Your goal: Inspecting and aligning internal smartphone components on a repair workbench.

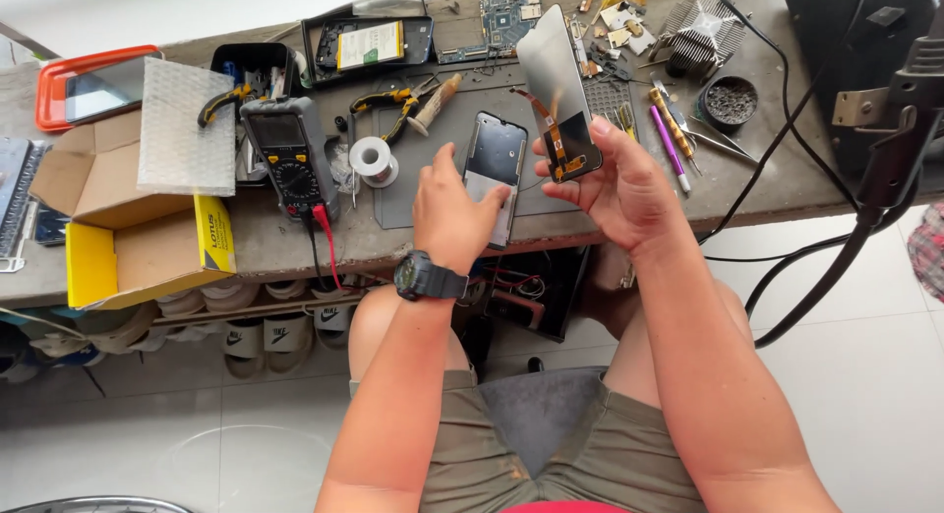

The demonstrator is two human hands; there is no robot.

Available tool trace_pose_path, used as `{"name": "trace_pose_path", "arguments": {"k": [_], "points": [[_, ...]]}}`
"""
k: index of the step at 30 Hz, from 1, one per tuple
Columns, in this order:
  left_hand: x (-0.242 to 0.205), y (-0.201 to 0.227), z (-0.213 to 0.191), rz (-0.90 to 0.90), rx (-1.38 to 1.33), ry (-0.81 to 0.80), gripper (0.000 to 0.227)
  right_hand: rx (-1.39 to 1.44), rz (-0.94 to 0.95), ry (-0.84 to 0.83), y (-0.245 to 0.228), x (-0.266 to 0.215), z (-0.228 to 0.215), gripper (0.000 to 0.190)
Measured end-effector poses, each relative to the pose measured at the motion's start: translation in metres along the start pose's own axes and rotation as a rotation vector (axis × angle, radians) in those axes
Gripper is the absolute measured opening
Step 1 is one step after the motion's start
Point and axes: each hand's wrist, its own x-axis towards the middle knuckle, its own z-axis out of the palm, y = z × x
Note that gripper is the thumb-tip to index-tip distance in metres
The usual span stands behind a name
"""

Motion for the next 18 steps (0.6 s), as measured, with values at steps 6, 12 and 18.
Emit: {"name": "trace_pose_path", "arguments": {"k": [6,12,18], "points": [[0.020,-0.036,0.015,-0.035,-0.482,-0.046,0.017,-0.011,-0.016,0.010,-0.004,0.000,-0.003,0.031],[0.021,-0.028,-0.001,-0.061,-1.139,0.097,0.008,0.030,-0.032,-0.002,-0.011,0.006,0.016,0.031],[0.011,-0.014,-0.024,-0.161,-1.841,-0.107,0.011,-0.013,0.007,-0.037,0.004,0.024,0.019,0.034]]}}
